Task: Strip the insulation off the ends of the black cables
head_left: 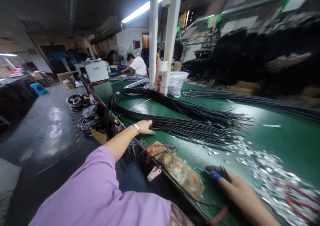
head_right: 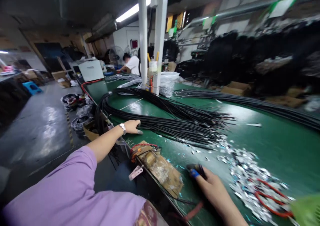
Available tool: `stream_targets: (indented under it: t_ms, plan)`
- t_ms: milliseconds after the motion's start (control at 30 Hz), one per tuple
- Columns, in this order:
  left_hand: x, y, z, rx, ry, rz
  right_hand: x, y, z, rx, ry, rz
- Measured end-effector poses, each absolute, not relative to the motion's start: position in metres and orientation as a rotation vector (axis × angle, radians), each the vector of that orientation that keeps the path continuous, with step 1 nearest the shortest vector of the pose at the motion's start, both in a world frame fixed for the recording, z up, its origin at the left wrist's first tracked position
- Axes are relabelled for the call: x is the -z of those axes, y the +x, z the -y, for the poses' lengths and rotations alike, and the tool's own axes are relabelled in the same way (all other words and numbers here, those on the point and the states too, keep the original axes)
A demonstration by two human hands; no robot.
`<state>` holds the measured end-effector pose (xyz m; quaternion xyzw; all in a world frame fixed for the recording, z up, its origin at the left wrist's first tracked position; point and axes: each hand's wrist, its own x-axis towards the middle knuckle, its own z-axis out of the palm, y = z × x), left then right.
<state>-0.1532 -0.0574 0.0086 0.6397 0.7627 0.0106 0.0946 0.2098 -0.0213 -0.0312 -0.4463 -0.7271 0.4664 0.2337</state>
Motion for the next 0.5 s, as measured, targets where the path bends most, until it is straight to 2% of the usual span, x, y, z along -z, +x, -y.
stream_targets:
  t_ms: [200,367,500]
  plan:
    - [-0.034,-0.126,0.015,-0.174,1.971,-2.240,0.027,0.208,0.022,-1.414,-1.174,2.001]
    - [-0.064,-0.125,-0.020,-0.467,1.929,-2.401,0.031,0.208,0.022,-1.339,-1.099,2.064]
    - [-0.067,-0.106,-0.021,-0.528,2.022,-2.268,0.035,0.209,0.022,-1.262,-1.088,2.072]
